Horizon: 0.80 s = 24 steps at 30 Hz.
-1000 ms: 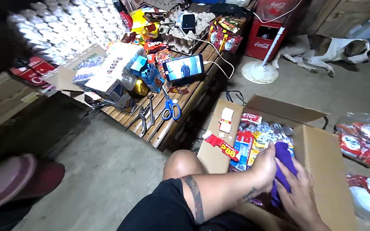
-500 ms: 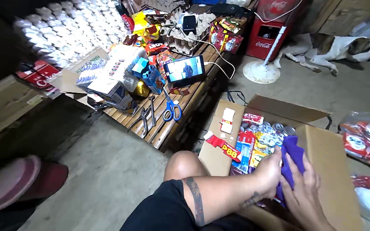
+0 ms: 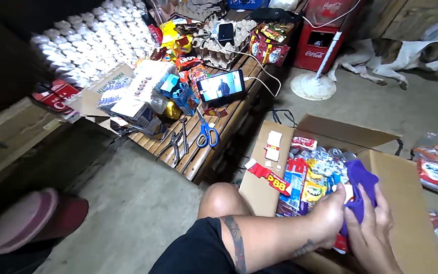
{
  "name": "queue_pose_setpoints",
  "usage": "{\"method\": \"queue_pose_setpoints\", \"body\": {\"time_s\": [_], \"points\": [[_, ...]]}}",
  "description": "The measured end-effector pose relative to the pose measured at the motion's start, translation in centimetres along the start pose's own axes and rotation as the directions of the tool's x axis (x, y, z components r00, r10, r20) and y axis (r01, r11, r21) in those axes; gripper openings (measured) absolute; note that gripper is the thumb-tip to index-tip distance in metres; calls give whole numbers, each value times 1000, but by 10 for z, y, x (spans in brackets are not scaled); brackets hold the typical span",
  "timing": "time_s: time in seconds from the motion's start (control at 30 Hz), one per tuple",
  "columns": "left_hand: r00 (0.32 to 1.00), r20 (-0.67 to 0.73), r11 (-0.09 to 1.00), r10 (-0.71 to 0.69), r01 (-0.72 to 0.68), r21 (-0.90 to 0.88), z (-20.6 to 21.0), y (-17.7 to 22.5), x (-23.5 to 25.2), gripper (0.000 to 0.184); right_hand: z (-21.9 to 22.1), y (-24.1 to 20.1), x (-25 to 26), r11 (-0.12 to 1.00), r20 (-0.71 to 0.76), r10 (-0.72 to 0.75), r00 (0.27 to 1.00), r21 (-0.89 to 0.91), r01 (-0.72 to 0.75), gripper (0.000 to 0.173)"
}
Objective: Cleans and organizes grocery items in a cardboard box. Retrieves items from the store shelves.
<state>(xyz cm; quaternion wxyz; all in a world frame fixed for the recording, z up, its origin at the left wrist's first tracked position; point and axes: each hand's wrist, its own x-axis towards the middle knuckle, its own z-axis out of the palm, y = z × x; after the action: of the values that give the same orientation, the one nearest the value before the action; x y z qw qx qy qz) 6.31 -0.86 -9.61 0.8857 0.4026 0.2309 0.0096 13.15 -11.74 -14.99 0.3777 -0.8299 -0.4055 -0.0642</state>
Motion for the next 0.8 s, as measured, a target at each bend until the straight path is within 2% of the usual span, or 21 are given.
{"method": "queue_pose_setpoints", "body": {"time_s": [0.07,0.2,0.3,0.37,0.43,0.53,0.7,0.8], "points": [[999,39,1000,4,-5,10,-3,-9,5,70,-4,-1,2,1000,27,1,1000,4,-1,83],[982,183,999,48,-50,10,-4,-17,9,67,-12,7,8,979,90,159,983,112,-169,111],[980,195,999,47,-49,5,-3,-18,4,67,-13,19,10,927,129,234,964,269,-261,115],[971,234,999,47,-46,-10,-1,-17,3,63,-18,16,14,872,150,318,936,341,-351,101],[967,254,1000,14,-9,-21,3,-11,1,61,-25,10,21,801,159,435,886,382,-462,74],[962,274,999,5,6,-40,3,-7,1,60,-27,11,30,735,127,492,861,469,-489,45],[970,243,998,16,-1,-62,3,1,-4,58,-27,24,33,750,116,464,878,476,-459,42],[981,192,994,-31,50,-97,5,4,-2,60,-35,15,40,739,143,448,883,497,-455,29]]}}
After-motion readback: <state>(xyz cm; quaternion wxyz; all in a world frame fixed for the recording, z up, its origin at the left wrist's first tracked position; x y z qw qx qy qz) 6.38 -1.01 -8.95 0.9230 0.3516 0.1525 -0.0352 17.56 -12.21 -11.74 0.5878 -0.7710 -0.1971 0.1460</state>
